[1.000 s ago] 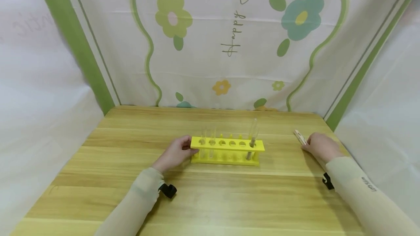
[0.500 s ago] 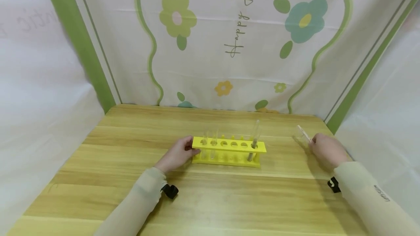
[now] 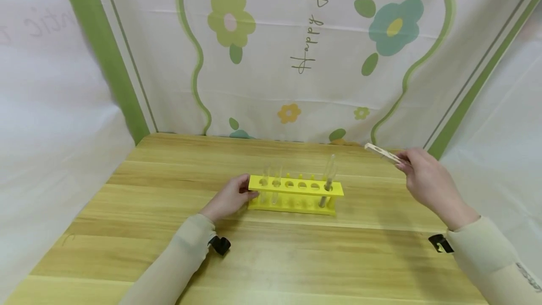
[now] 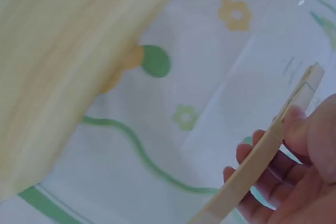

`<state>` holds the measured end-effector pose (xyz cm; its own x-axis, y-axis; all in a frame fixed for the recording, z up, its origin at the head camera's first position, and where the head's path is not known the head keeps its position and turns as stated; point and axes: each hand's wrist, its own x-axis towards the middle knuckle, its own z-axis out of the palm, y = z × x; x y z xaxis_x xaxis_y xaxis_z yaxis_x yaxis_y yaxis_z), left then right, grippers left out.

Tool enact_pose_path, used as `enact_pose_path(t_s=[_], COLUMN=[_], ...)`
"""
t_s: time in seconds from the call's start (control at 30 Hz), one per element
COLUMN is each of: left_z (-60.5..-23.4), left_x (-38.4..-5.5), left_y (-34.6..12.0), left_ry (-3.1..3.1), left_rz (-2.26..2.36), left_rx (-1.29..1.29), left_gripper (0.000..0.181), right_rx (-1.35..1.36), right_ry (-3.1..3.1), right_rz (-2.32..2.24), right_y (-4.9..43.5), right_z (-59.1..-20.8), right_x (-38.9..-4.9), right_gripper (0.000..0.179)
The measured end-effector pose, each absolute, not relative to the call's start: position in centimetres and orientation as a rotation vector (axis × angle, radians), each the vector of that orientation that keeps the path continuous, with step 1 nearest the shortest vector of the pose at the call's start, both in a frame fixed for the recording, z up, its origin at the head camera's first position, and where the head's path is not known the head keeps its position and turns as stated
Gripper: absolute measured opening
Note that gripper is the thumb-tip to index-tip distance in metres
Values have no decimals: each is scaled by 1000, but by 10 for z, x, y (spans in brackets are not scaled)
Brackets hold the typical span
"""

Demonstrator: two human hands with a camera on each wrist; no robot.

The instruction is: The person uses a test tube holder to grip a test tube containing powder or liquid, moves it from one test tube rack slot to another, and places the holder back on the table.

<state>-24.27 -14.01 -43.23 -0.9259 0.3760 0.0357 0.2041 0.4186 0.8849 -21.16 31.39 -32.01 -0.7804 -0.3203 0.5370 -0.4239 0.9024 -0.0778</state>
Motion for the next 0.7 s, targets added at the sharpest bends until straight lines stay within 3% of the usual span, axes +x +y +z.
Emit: enact_pose_path(t_s=[0.33,0.6,0.7], left_z=[-429,-427,-428], left_x=[-242,-241,-241], left_y=[-139,-141,-140], left_ry=[2512,2536,2523], left_rz=[1509,1485,1488], left_rx=[513,490,513], left_gripper=[8,15,20], right_rx=[763,874,864], right_ry=[-2305,-2217,-2239], right_rz=[190,138,132], right_y=[270,254,252], right_z=[-300,-307,-311], right_x=[-196,-207,-210], right_gripper=[25,10,14])
